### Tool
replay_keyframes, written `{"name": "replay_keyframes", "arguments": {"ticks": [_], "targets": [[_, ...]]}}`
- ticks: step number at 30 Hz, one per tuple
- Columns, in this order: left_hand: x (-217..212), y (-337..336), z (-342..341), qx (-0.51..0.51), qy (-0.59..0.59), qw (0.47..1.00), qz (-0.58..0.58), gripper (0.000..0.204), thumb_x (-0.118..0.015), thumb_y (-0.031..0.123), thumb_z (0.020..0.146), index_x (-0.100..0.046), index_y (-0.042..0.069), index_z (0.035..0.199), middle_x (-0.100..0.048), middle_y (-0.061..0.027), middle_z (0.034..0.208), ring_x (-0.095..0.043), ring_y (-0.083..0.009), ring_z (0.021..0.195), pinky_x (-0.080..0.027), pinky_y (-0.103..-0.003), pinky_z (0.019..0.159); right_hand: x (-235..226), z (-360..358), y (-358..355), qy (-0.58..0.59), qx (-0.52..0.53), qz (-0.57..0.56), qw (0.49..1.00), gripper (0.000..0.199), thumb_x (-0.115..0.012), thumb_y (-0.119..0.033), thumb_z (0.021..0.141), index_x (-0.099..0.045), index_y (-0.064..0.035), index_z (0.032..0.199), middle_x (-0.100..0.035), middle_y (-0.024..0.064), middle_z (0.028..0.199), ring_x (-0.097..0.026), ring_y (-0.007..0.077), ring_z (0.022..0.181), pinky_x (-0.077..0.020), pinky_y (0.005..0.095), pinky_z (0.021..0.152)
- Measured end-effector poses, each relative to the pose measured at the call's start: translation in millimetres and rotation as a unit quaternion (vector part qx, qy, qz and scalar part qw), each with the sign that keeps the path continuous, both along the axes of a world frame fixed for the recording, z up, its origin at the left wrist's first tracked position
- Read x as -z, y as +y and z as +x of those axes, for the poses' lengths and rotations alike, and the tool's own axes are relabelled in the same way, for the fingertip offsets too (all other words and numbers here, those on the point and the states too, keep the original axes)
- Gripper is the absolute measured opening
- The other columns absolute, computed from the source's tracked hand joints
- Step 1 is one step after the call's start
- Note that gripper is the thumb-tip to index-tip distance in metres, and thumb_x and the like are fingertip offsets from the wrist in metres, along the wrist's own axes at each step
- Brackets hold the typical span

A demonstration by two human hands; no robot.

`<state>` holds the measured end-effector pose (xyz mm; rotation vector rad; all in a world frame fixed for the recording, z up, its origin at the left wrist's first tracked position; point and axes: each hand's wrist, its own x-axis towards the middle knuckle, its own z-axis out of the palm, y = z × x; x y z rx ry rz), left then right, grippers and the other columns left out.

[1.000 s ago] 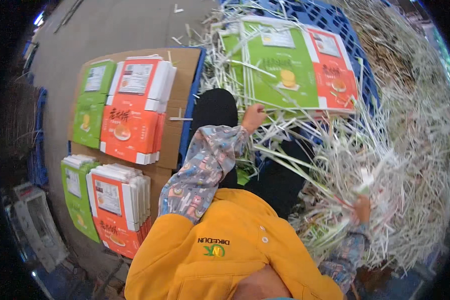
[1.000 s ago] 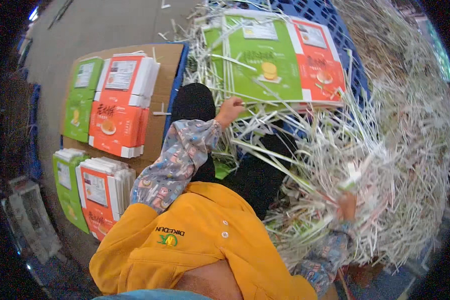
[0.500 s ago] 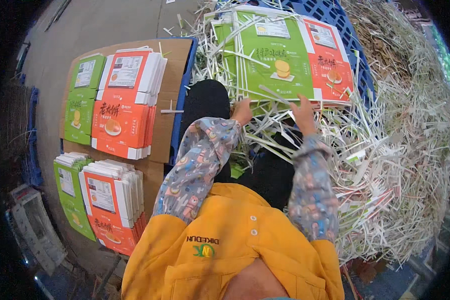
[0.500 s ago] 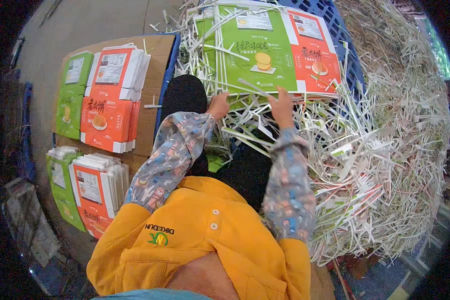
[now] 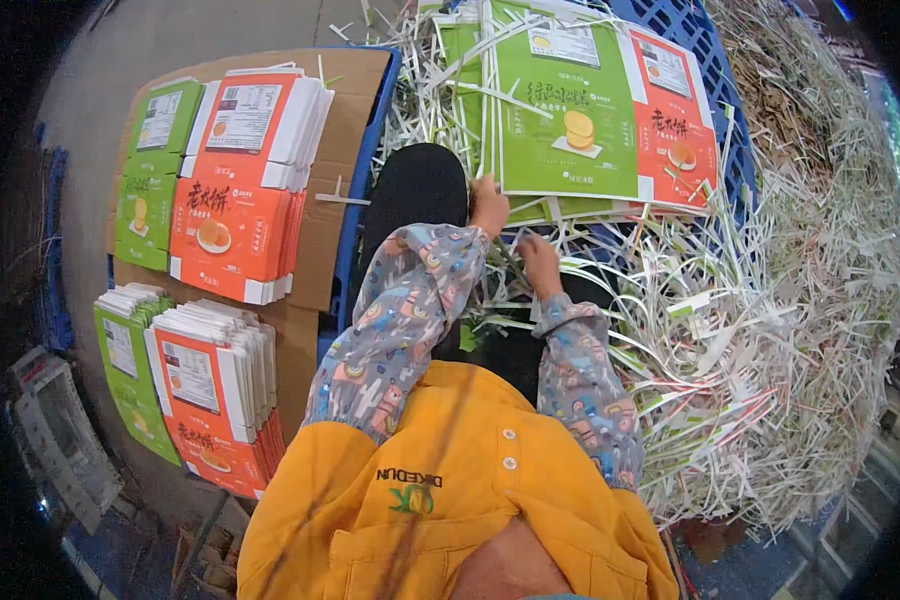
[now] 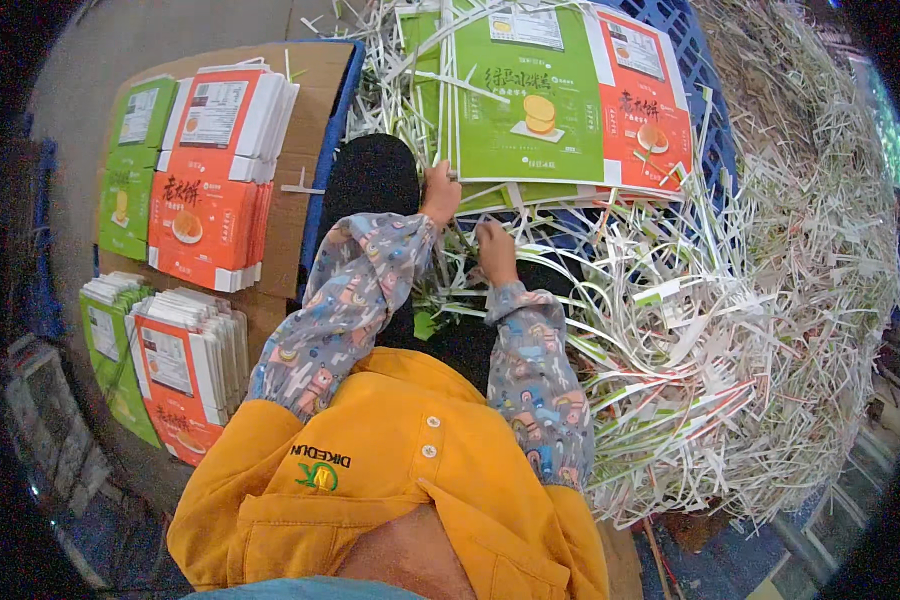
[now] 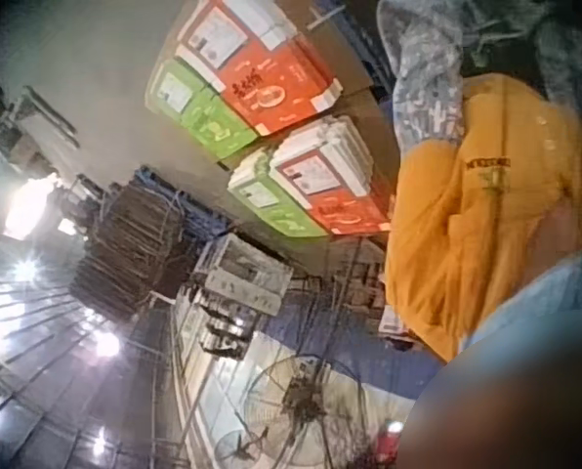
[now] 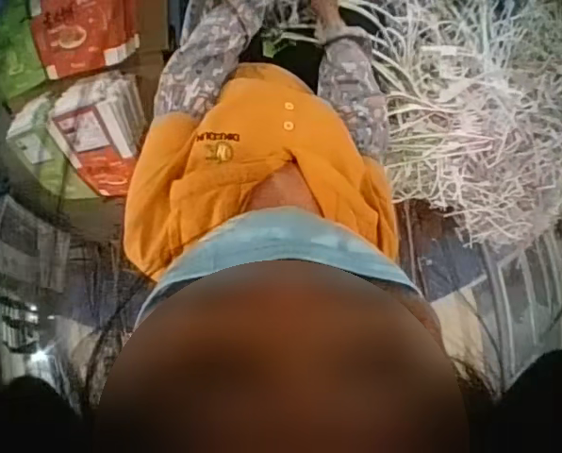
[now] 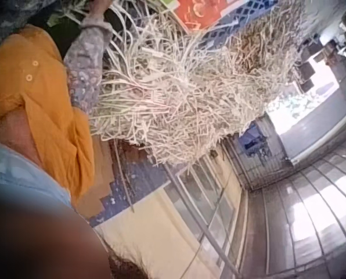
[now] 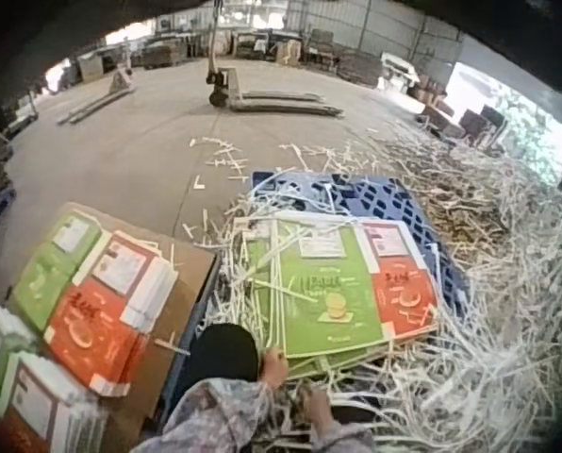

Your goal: Manually strip waste paper trimmings from cardboard packaging flats and stack the cleaned flats.

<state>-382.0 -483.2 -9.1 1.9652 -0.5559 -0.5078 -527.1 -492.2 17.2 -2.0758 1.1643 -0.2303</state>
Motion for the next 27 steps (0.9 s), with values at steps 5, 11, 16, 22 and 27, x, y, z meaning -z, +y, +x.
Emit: {"name": "replay_keyframes", "arguments": {"ticks": [5,11,16,22,27], "targets": [[20.0,-8.3,8.5,-0.007,0.098,0.994,0.047,0.015,-0.047,0.003,0.062,-0.045,0.000,0.077,-0.041,-0.0153,0.072,-0.040,-0.0269,0.067,-0.033,-0.034,0.060,-21.1,17.5,-27.0,-0.300,0.225,0.362,0.853,0.018,-0.047,-0.019,0.082,-0.050,-0.0028,0.089,-0.055,0.0063,0.078,-0.054,0.0149,0.067,-0.0440,0.0263,0.059],[23.2,-12.8,6.5,-0.098,0.224,0.963,-0.114,0.018,-0.046,-0.002,0.065,-0.054,-0.003,0.081,-0.053,-0.0028,0.070,-0.047,-0.0117,0.062,-0.036,-0.024,0.055,-18.2,49.8,-45.8,-0.354,0.316,0.457,0.752,0.020,-0.047,-0.015,0.080,-0.046,-0.0005,0.094,-0.054,0.0096,0.084,-0.055,0.0188,0.072,-0.0462,0.0277,0.063],[0.5,-10.2,16.0,-0.058,0.352,0.921,-0.157,0.020,-0.048,-0.001,0.068,-0.055,-0.003,0.087,-0.056,-0.0055,0.076,-0.052,-0.0112,0.064,-0.040,-0.023,0.055,-4.4,53.1,-48.9,-0.374,0.348,0.464,0.724,0.016,-0.047,-0.013,0.080,-0.046,0.0000,0.089,-0.053,0.0093,0.081,-0.055,0.0215,0.071,-0.0469,0.0295,0.064],[-26.8,-6.3,21.4,-0.058,0.395,0.903,-0.156,0.016,-0.049,0.003,0.073,-0.050,-0.001,0.088,-0.055,-0.0053,0.075,-0.052,-0.0110,0.061,-0.041,-0.022,0.051,-16.0,61.9,-49.0,-0.372,0.383,0.492,0.688,0.015,-0.046,-0.011,0.080,-0.047,0.0002,0.090,-0.054,0.0109,0.085,-0.055,0.0214,0.076,-0.0473,0.0311,0.069],[-38.7,-6.1,24.3,-0.061,0.403,0.902,-0.144,0.015,-0.050,0.002,0.073,-0.050,0.000,0.087,-0.054,-0.0052,0.074,-0.053,-0.0126,0.061,-0.042,-0.022,0.053,-16.8,62.9,-47.9,-0.379,0.417,0.488,0.667,0.019,-0.048,-0.016,0.082,-0.048,0.0004,0.093,-0.053,0.0123,0.089,-0.052,0.0230,0.085,-0.0452,0.0362,0.076]]}}
